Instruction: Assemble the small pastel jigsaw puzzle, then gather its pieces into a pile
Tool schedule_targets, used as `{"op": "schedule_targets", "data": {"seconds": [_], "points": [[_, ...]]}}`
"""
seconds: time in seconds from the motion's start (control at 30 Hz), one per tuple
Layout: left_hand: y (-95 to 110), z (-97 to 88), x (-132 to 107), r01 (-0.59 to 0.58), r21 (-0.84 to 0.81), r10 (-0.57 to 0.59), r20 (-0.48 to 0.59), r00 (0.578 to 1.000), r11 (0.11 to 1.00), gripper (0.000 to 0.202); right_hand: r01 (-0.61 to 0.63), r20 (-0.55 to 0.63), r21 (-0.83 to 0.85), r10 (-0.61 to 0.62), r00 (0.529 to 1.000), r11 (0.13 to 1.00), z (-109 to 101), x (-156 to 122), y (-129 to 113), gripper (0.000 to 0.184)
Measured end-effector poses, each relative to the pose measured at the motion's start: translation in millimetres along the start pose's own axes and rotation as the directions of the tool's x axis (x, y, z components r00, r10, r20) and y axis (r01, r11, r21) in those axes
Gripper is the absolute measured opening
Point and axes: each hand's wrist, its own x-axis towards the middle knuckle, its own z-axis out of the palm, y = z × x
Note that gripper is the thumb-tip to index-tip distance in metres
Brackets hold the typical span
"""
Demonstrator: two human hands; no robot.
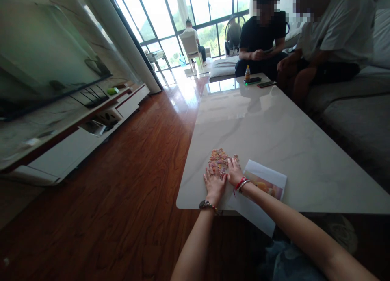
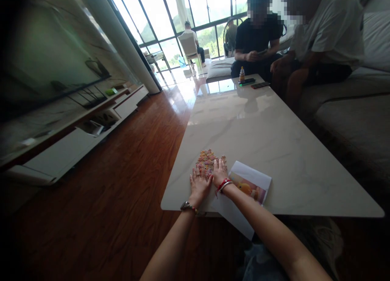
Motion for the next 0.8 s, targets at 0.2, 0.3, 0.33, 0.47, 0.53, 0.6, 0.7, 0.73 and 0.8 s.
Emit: {"op": "schedule_targets", "data": {"seconds": [0.2,0.3,0.33,0.47,0.53,0.6,0.7,0.73,0.8], "points": [[-6.1,-2.1,0.7,-0.095,-0.042,0.091,-0.088,0.992,0.995,0.064,0.210,-0.060,0.066,-0.206,0.977,0.975,-33.8,3.8,31.0,0.026],[-6.9,-1.2,-10.7,-0.097,-0.062,0.086,-0.167,0.982,0.993,0.059,0.166,0.062,-0.054,-0.162,0.985,0.985,-38.2,-4.2,39.0,0.021],[-5.9,-1.5,-15.2,-0.093,-0.073,0.078,-0.191,0.978,0.993,0.058,0.155,0.088,-0.085,-0.147,0.985,0.984,-36.4,-4.7,37.7,0.020],[3.2,-8.0,-29.9,-0.267,-0.152,0.235,-0.202,0.951,0.952,0.043,0.192,0.144,-0.086,-0.178,0.973,0.978,-28.6,8.3,24.5,0.013],[9.4,-12.8,-31.4,-0.304,-0.218,0.266,-0.187,0.946,0.927,0.033,0.208,0.157,-0.071,-0.195,0.968,0.976,-30.2,17.0,20.5,0.013],[14.9,-16.2,-28.1,-0.238,-0.272,0.194,-0.181,0.964,0.932,0.029,0.228,0.139,-0.051,-0.219,0.966,0.972,-34.4,20.5,20.8,0.019],[20.6,-17.2,-18.3,-0.164,-0.282,0.127,-0.143,0.981,0.945,0.025,0.309,0.143,-0.011,-0.305,0.942,0.951,-36.9,15.3,25.6,0.022],[21.9,-16.6,-15.1,-0.149,-0.269,0.118,-0.128,0.985,0.951,0.023,0.329,0.158,-0.007,-0.324,0.933,0.944,-35.7,12.5,27.0,0.020],[23.9,-15.2,-10.5,-0.121,-0.235,0.097,-0.110,0.989,0.964,0.020,0.333,0.184,-0.017,-0.324,0.928,0.943,-30.9,8.7,27.6,0.014]]}}
